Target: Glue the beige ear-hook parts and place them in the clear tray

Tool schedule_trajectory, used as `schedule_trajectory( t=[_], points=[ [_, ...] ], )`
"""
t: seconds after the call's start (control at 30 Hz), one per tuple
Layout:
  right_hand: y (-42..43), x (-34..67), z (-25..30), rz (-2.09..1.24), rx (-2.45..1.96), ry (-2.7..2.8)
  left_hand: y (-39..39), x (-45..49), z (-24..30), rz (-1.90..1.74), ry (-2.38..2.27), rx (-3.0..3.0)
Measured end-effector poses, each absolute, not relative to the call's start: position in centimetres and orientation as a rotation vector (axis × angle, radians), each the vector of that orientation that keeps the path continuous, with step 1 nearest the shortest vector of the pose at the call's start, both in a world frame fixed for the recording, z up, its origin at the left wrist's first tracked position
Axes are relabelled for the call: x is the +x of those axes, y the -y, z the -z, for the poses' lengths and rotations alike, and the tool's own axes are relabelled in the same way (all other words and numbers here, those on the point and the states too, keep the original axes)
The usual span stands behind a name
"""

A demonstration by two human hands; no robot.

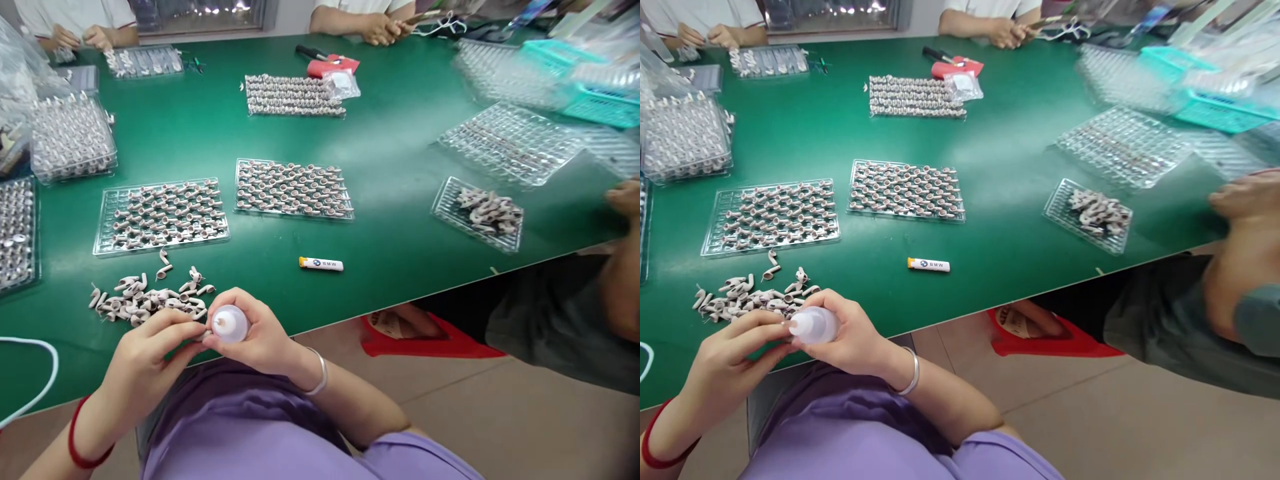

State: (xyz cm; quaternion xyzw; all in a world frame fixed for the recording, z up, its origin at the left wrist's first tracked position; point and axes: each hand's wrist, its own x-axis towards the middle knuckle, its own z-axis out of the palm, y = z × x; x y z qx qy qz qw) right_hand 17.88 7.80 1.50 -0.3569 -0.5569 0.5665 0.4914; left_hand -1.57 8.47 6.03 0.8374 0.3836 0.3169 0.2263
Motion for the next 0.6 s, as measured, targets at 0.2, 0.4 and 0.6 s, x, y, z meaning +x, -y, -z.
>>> schedule_trajectory(
  t=[0.2, 0.4, 0.6],
  points=[
    [-7.4, 18.5, -1.5, -1.402, -0.763, 1.443, -7.3, -1.5, -6.1, -0.841, -0.977, 2.433],
    [-7.2, 18.4, -1.6, -1.478, -0.724, 1.392, -6.8, -1.5, -6.5, -0.863, -0.946, 2.453],
    [-6.8, 18.5, -1.8, -1.601, -0.74, 1.314, -5.8, -1.8, -6.0, -0.875, -0.984, 2.471]
  ],
)
